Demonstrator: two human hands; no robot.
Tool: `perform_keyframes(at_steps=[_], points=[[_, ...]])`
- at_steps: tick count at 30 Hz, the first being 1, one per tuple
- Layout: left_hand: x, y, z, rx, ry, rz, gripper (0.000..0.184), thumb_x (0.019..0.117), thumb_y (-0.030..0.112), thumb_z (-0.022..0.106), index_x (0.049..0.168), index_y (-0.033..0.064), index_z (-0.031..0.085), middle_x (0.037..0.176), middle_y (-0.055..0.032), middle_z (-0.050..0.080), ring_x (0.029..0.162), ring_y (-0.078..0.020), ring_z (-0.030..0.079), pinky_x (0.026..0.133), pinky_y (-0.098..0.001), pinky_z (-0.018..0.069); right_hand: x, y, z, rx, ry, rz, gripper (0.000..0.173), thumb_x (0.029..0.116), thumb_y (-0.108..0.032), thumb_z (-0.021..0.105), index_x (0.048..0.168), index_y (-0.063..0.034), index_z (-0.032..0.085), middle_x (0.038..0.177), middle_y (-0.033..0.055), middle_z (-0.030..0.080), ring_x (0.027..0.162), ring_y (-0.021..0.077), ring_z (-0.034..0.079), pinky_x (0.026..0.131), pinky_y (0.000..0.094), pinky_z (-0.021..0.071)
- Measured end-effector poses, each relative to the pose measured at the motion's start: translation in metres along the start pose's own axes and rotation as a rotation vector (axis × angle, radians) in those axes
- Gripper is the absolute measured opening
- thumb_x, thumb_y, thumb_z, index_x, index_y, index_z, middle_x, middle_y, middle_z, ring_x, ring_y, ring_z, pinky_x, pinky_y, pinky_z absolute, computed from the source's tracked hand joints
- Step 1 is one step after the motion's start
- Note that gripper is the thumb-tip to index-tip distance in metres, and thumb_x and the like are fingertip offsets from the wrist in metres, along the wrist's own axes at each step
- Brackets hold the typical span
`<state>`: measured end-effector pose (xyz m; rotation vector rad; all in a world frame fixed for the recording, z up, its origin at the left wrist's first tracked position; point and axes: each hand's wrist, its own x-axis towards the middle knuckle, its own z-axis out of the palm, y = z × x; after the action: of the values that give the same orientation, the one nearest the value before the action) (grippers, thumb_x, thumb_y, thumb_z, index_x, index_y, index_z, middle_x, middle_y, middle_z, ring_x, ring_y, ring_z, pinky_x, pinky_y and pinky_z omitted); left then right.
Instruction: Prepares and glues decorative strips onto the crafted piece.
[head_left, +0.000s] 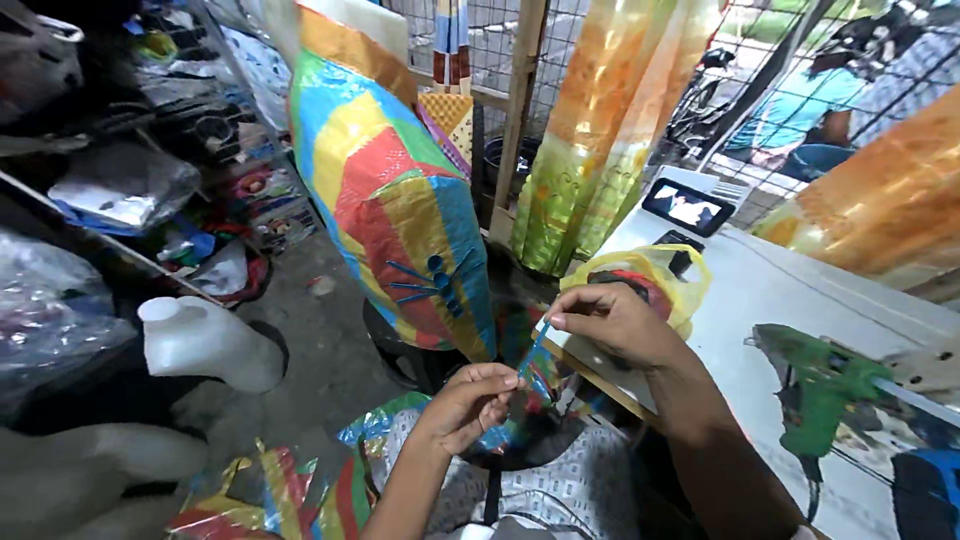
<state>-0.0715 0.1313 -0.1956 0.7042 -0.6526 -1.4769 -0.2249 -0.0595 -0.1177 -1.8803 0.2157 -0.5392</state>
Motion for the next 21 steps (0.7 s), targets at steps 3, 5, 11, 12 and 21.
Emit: perform_keyframes(at_steps=[3, 5, 11, 12, 21], points=[[0.001, 0.007, -0.009, -0.081, 0.029, 0.041, 0.010, 0.0964, 0.018, 0.066, 0.093, 0.0156, 0.075, 0.072, 0.0094, 0.064, 0.056, 0.0029, 0.056, 0.053, -0.0125, 0.0486, 0.016, -0.006, 0.004, -0.059, -0.027, -0.009, 0.005, 0.0917, -0.006, 0.068, 0.093, -0.0089, 0.072, 0.081, -0.0056, 0.068, 0.073, 0.0002, 0.062, 0.068, 0.0168, 0.0533], [0.001, 0.012, -0.012, -0.113, 0.075, 0.057, 0.010, 0.0964, 0.016, 0.064, 0.093, 0.0139, 0.074, 0.071, 0.0085, 0.062, 0.054, 0.0023, 0.055, 0.052, -0.0126, 0.0482, 0.025, -0.010, 0.006, -0.079, -0.048, -0.023, 0.005, 0.0929, -0.006, 0.068, 0.094, -0.0080, 0.073, 0.082, -0.0045, 0.069, 0.071, 0.0005, 0.062, 0.066, 0.0166, 0.0530], [-0.002, 0.022, -0.022, -0.135, 0.104, 0.078, 0.013, 0.0972, 0.014, 0.061, 0.092, 0.0127, 0.073, 0.072, 0.0070, 0.063, 0.055, 0.0015, 0.056, 0.053, -0.0130, 0.0495, 0.040, -0.017, 0.006, -0.177, -0.131, -0.108, 0.010, 0.0965, -0.011, 0.068, 0.099, -0.0088, 0.077, 0.091, -0.0037, 0.074, 0.076, 0.0011, 0.065, 0.066, 0.0177, 0.0541], [-0.002, 0.023, -0.022, -0.137, 0.107, 0.083, 0.014, 0.0972, 0.013, 0.060, 0.091, 0.0127, 0.073, 0.072, 0.0070, 0.063, 0.055, 0.0015, 0.056, 0.053, -0.0131, 0.0495, 0.041, -0.017, 0.006, -0.172, -0.135, -0.112, 0.010, 0.0963, -0.011, 0.068, 0.099, -0.0084, 0.077, 0.091, -0.0032, 0.074, 0.076, 0.0019, 0.065, 0.067, 0.0184, 0.0549], [-0.002, 0.022, -0.022, -0.159, 0.173, 0.097, 0.020, 0.1016, 0.014, 0.053, 0.095, 0.0106, 0.071, 0.070, 0.0069, 0.060, 0.054, 0.0006, 0.054, 0.052, -0.0137, 0.0491, 0.049, -0.017, 0.013, -0.151, -0.110, -0.065, 0.007, 0.0958, -0.010, 0.068, 0.098, -0.0061, 0.074, 0.084, -0.0011, 0.070, 0.071, 0.0033, 0.063, 0.064, 0.0195, 0.0534]])
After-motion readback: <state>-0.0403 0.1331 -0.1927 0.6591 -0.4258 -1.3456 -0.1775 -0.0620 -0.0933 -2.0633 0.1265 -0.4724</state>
